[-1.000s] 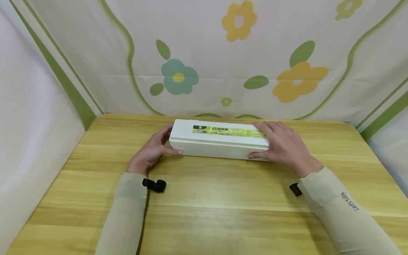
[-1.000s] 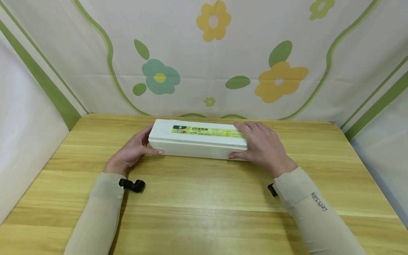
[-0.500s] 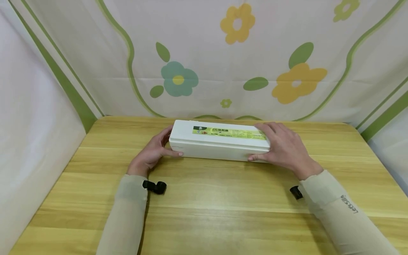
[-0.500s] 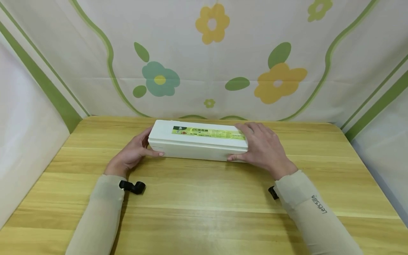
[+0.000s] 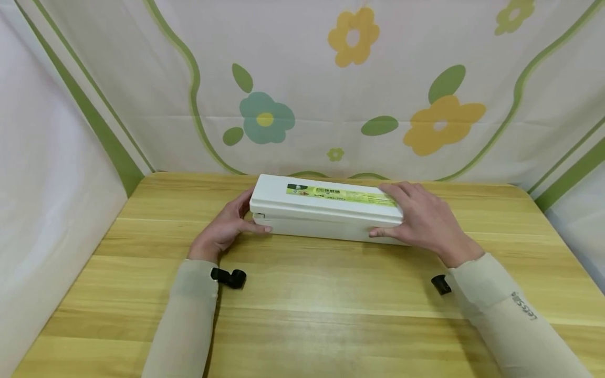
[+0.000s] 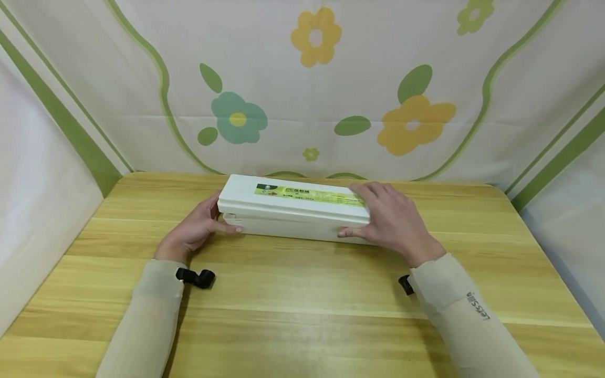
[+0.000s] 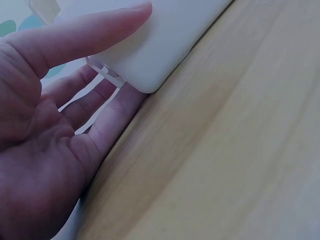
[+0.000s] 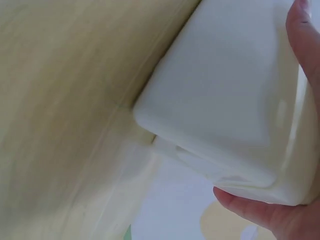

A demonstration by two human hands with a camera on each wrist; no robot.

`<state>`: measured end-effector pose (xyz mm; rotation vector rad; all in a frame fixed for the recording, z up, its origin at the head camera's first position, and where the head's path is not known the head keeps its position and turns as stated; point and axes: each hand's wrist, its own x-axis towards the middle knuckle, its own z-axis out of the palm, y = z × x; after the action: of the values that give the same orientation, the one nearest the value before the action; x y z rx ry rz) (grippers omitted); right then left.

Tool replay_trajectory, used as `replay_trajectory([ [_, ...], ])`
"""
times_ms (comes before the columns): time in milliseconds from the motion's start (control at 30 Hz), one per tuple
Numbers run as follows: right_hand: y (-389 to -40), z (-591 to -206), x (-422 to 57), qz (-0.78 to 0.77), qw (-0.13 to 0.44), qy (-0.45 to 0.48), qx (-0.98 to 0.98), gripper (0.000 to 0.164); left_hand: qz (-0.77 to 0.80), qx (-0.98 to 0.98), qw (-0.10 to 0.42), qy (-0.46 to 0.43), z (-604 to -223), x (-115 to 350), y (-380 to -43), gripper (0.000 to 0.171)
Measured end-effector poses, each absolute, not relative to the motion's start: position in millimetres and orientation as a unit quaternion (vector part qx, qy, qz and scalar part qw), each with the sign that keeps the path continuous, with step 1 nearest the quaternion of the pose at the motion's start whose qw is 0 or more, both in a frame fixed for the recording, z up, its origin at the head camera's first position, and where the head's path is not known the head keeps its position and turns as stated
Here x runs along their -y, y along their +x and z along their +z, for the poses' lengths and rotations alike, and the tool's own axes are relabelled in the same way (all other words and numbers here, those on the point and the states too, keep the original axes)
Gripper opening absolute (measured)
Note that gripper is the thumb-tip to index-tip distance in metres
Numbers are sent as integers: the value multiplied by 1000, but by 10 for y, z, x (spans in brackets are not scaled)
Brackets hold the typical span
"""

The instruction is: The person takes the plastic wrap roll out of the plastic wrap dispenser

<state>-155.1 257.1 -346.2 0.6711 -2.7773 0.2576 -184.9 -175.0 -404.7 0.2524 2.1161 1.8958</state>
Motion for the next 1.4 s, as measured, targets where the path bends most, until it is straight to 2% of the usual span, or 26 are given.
replay_trajectory([
  [167, -1559, -3405, -2572, 112, 117, 208, 965, 106, 658, -734, 147, 87, -4045, 1746, -1848, 111],
  [333, -1582, -3351, -2566, 153, 140, 212, 955, 92, 659, -731, 154, 83, -4037, 1743, -1842, 112],
  [467, -1594, -3318, -2587, 168, 148, 212, 951, 89, 661, -731, 153, 80, -4044, 1755, -1840, 111],
  [700, -1588, -3205, -2780, 229, 64, 136, 962, 91, 661, -730, 157, 78, -4060, 1758, -1820, 110],
  [800, -1560, -3188, -2964, 243, 55, 111, 962, 89, 658, -732, 161, 78, -4059, 1746, -1818, 111],
  [1200, -1370, -3465, -3961, 221, 92, 46, 970, 87, 660, -727, 165, 94, -4050, 1762, -1836, 110],
  [1400, -1358, -3535, -4304, 201, 135, 78, 967, 86, 658, -727, 166, 104, -4084, 1795, -1828, 110],
])
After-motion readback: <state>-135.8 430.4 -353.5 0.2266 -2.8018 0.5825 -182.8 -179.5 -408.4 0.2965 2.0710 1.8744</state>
